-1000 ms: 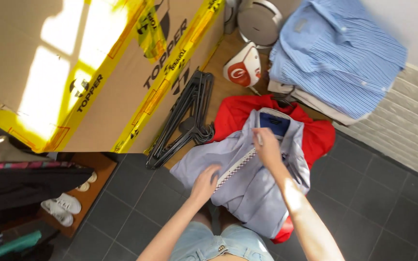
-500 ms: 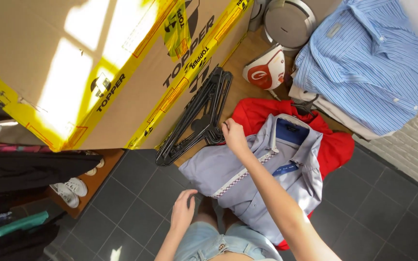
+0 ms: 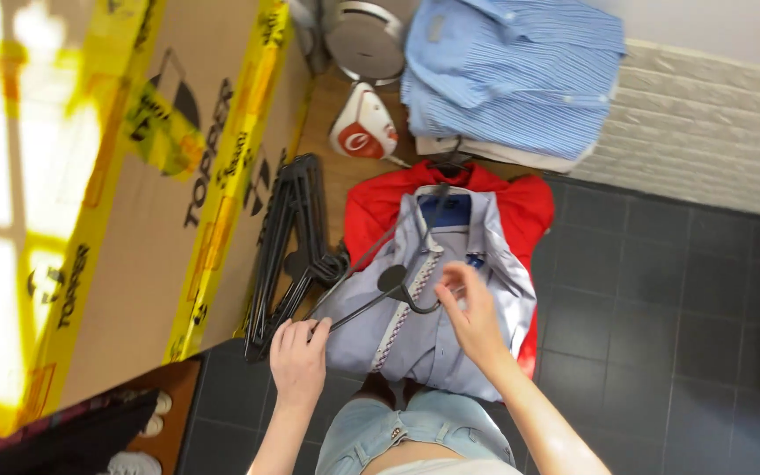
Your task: The person buttons a light purple shirt on a hanger, then buttons a blue striped shirt on a hanger. Both shirts are handled one at a time and buttoned from top to bottom.
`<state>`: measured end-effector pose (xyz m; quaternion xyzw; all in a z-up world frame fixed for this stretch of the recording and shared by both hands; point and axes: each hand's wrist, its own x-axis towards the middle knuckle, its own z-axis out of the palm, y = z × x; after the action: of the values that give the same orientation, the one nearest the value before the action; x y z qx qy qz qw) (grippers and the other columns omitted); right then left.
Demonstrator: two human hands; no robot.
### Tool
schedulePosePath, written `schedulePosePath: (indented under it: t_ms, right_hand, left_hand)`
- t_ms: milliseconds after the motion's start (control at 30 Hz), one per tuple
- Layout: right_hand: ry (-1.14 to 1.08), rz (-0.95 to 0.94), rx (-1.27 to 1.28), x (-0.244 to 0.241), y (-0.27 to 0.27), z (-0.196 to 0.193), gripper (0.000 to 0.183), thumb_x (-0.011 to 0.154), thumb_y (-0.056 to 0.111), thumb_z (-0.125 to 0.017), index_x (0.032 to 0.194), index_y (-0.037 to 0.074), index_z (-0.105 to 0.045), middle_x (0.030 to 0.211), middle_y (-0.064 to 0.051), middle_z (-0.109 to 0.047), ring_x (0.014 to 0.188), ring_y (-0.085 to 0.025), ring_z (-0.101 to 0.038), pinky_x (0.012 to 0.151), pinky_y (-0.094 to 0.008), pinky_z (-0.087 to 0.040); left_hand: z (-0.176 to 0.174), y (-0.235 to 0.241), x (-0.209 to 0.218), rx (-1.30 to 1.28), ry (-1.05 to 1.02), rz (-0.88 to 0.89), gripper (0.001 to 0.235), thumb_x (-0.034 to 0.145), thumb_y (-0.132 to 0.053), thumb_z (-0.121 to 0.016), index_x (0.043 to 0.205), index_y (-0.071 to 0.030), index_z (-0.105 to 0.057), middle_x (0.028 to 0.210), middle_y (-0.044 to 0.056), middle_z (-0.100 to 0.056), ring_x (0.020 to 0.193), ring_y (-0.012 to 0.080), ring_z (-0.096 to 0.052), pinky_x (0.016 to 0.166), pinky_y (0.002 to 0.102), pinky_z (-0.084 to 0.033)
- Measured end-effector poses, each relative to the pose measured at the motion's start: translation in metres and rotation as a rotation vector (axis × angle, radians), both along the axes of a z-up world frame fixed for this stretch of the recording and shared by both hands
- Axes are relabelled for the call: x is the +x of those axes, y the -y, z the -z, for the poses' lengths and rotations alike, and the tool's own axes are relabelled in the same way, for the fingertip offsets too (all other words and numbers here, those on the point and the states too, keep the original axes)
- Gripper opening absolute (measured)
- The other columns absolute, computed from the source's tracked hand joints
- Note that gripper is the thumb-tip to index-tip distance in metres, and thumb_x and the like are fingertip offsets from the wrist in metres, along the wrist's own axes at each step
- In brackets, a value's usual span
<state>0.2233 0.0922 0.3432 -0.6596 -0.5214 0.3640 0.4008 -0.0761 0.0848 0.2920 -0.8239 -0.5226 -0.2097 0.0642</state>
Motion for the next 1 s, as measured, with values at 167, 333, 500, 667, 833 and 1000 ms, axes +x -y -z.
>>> schedulePosePath:
  t_ms: [167, 333, 500, 667, 833, 1000]
  right_hand:
    - [-0.285, 0.124, 0.128, 0.037, 0.026, 0.013, 0.094, 0.084, 0.065, -0.067, 0.151, 0.004, -0.041, 0.134, -0.015, -0.053, 0.11, -0.023, -0.061, 0.091, -0.037, -0.054]
    - [-0.566, 0.028, 0.096, 0.014, 0.04, 0.049, 0.129, 0.062, 0.008, -0.099, 0.164, 0.006, -0.021, 0.158, -0.016, -0.043, 0.138, -0.037, -0.054, 0.111, -0.055, -0.046]
    - [-0.595, 0.65, 0.062, 0.019, 0.024, 0.007, 0.041, 0.114, 0.031, -0.046, 0.104, -0.003, -0.067, 0.081, -0.022, -0.074, 0.075, -0.025, -0.075, 0.068, -0.036, -0.062]
    - [-0.536, 0.807, 0.135, 0.039, 0.031, -0.023, 0.048, 0.119, 0.025, -0.039, 0.074, 0.01, -0.049, 0.064, 0.0, -0.041, 0.052, -0.009, -0.041, 0.049, -0.02, -0.04]
    - [-0.534, 0.83, 0.079, 0.063, 0.071, 0.021, 0.053, 0.12, 0.03, -0.038, 0.07, 0.013, -0.044, 0.062, 0.006, -0.028, 0.046, -0.002, -0.027, 0.043, -0.014, -0.026]
    - [-0.28, 0.72, -0.148, 0.053, 0.064, -0.054, 0.069, 0.115, 0.039, -0.046, 0.051, 0.013, -0.04, 0.042, 0.005, -0.028, 0.031, -0.01, -0.033, 0.035, -0.024, -0.039]
  left_hand:
    - [0.01, -0.024, 0.031, -0.268, 0.202, 0.156, 0.021, 0.099, -0.002, -0.064, 0.116, -0.01, -0.073, 0.09, 0.008, -0.059, 0.076, 0.027, -0.06, 0.07, 0.04, -0.053]
    - [0.019, -0.022, 0.104, -0.25, 0.205, 0.324, 0.033, 0.097, -0.002, -0.058, 0.125, -0.015, -0.068, 0.089, 0.004, -0.055, 0.081, 0.0228, -0.064, 0.079, 0.038, -0.054]
    - [0.012, -0.02, 0.157, -0.528, 0.456, 0.779, 0.044, 0.107, -0.041, -0.052, 0.145, -0.021, -0.059, 0.112, 0.014, -0.058, 0.09, 0.0346, -0.066, 0.081, 0.047, -0.055]
    - [0.09, -0.088, 0.194, -0.663, 0.826, 0.418, 0.022, 0.106, -0.015, -0.055, 0.121, -0.004, -0.064, 0.102, 0.017, -0.064, 0.09, 0.0339, -0.066, 0.086, 0.043, -0.054]
    - [0.196, -0.146, 0.239, -0.832, 0.337, -0.19, 0.057, 0.097, -0.036, -0.069, 0.122, 0.011, -0.048, 0.108, 0.023, -0.053, 0.092, 0.0384, -0.071, 0.079, 0.047, -0.062]
    - [0.283, -0.166, 0.244, -0.79, 0.184, -0.344, 0.039, 0.09, -0.004, -0.073, 0.117, 0.006, -0.047, 0.101, 0.02, -0.061, 0.091, 0.0362, -0.074, 0.083, 0.048, -0.063]
